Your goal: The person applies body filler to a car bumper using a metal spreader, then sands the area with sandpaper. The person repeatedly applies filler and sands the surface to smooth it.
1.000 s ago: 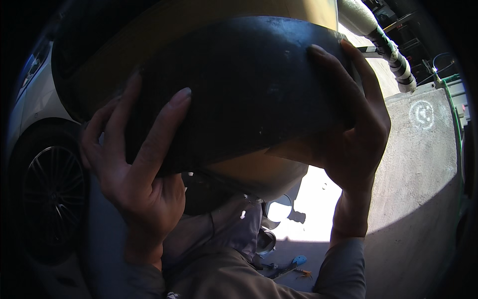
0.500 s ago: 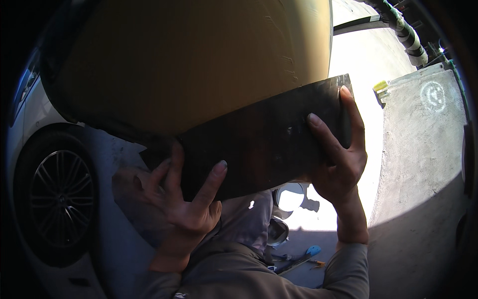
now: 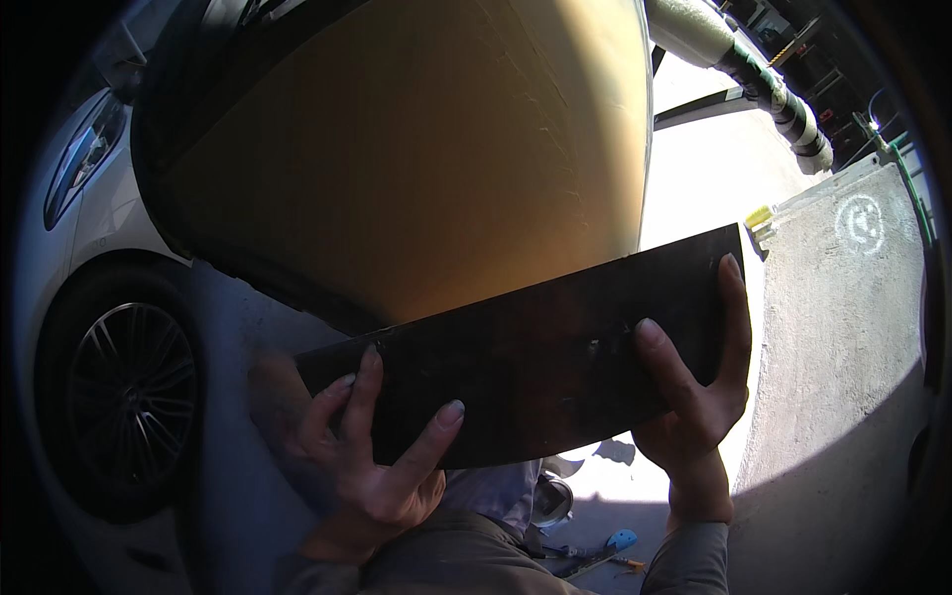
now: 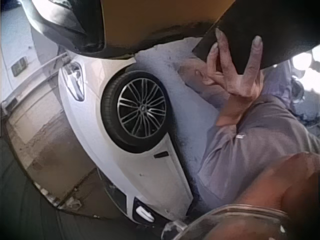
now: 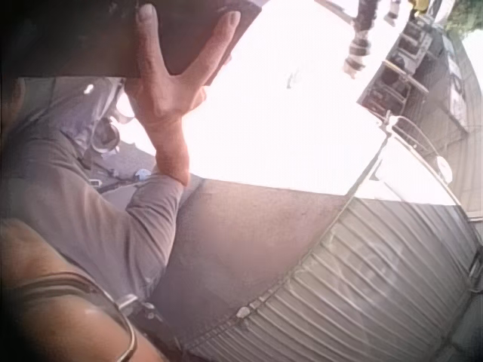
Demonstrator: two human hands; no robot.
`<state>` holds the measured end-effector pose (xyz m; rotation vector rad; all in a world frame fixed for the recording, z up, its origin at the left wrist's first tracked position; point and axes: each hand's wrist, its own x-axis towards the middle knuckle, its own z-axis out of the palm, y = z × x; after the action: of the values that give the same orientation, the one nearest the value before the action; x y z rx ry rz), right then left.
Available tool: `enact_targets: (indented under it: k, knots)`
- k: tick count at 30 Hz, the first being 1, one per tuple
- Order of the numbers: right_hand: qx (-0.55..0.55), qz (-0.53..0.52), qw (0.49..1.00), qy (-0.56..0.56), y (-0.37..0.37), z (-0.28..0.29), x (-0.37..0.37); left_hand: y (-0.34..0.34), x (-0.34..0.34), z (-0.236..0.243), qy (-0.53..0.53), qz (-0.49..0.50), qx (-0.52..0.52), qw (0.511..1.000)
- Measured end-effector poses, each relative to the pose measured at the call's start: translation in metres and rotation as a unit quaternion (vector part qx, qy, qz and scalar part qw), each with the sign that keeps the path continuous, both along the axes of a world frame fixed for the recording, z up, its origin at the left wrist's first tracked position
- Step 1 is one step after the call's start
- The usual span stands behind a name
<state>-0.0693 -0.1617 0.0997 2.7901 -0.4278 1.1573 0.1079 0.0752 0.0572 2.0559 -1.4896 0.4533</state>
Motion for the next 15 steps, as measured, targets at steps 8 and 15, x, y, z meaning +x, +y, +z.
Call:
enact_targets:
  k: [8,15]
  knots:
    - [-0.027,0.041,0.998,-0.035,-0.046,0.069,0.103,-0.052,0.089,0.058,-0.042,0.112,-0.143,0.982]
    - [-0.033,0.059,0.997,-0.046,-0.05,0.082,0.124,-0.068,0.107,0.063,-0.056,0.112,-0.16,0.979]
